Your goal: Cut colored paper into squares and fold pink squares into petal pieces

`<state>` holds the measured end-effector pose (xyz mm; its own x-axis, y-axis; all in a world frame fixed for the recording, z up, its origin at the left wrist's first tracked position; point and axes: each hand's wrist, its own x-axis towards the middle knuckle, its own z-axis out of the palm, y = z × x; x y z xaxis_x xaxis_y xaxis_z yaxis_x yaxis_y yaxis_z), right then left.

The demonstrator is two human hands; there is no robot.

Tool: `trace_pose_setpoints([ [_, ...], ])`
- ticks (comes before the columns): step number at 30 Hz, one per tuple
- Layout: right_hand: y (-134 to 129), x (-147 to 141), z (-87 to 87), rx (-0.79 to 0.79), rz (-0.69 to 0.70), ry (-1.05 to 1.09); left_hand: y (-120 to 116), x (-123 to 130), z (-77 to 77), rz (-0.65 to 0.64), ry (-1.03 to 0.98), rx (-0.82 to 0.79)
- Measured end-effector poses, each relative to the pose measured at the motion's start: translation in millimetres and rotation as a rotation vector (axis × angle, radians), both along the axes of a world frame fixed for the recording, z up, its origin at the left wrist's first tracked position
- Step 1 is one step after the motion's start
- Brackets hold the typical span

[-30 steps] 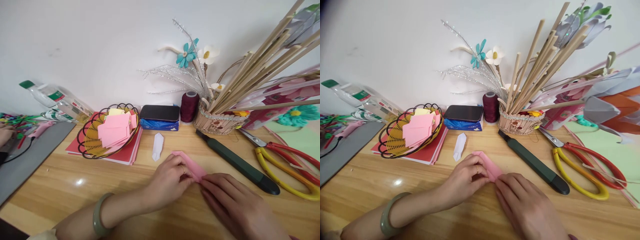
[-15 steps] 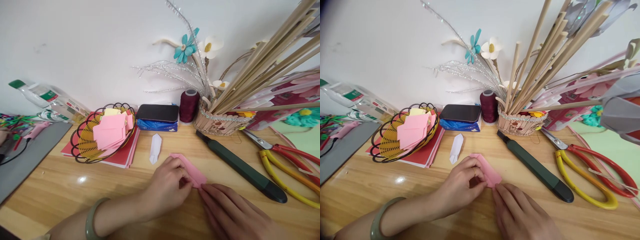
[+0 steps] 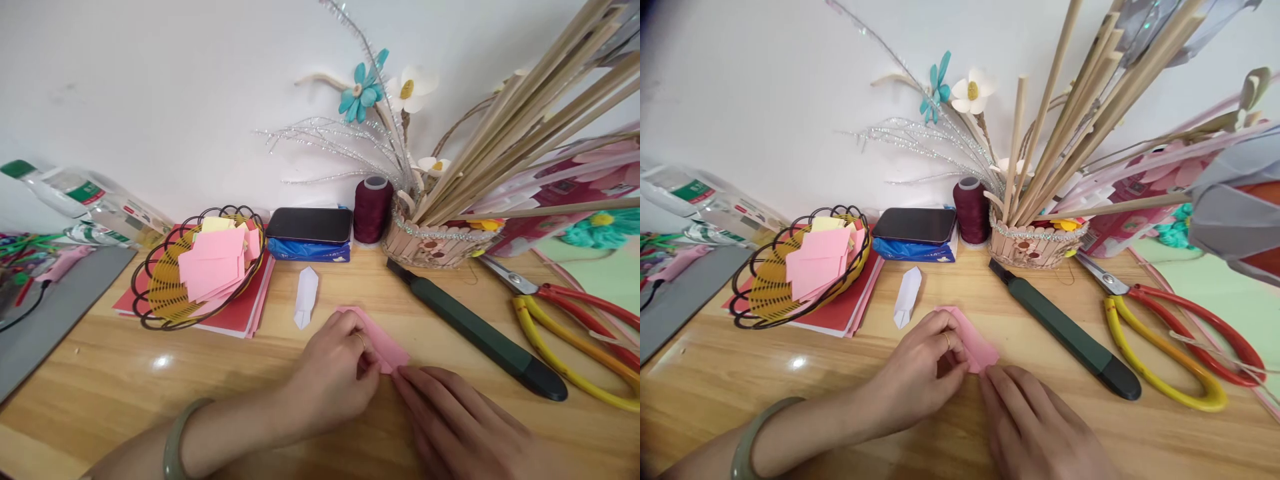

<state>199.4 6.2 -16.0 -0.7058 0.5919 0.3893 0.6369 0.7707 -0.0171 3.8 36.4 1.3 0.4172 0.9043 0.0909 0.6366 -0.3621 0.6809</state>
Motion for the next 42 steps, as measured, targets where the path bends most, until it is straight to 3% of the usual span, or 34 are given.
trace_pose_setpoints([
  [22, 0.1, 0.8, 4.9, 0.019, 0.026, -0.003, -0.8, 0.5, 3.0, 0.018, 0.053, -0.069],
  [42, -4.5, -1.6, 8.0, 0.037, -0.016, -0.094, 1.0, -0.5, 9.0, -0.079, 0.153, -0.084],
])
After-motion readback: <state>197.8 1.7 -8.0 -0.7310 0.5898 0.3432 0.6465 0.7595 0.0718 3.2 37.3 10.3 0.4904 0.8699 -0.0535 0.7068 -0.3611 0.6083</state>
